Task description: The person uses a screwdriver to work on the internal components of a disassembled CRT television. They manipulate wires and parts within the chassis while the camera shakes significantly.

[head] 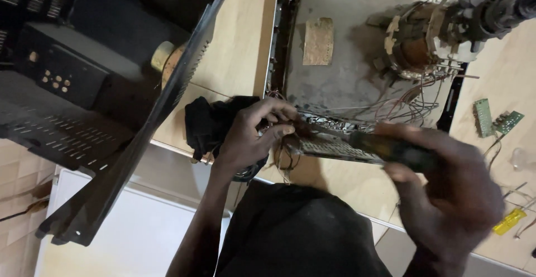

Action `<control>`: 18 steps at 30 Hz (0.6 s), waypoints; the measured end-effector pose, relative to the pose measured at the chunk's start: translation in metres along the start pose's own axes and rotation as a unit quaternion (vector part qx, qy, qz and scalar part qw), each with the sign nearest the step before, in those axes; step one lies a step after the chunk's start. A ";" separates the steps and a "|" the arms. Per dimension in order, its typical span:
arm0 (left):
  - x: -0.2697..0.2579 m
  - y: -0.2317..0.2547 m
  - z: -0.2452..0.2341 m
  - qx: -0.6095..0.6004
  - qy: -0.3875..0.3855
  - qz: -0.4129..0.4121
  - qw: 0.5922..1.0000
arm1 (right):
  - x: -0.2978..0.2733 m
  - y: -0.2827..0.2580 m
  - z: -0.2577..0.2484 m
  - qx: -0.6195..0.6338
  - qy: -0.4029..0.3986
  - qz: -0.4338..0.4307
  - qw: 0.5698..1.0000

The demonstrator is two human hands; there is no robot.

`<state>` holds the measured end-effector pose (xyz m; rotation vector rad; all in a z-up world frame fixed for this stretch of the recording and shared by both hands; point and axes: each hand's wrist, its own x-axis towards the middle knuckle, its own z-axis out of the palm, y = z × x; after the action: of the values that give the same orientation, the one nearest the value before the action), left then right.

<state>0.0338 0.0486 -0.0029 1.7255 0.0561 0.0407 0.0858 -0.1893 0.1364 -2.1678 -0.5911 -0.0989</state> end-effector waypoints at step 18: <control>0.003 0.113 0.063 -0.009 -0.012 0.053 0.998 | -0.111 0.138 -0.125 0.335 0.190 0.233 0.893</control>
<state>0.0423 -0.0309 0.0992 1.7091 -0.0537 0.0979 0.0660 -0.3982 0.0833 -1.4957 0.1303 -0.0460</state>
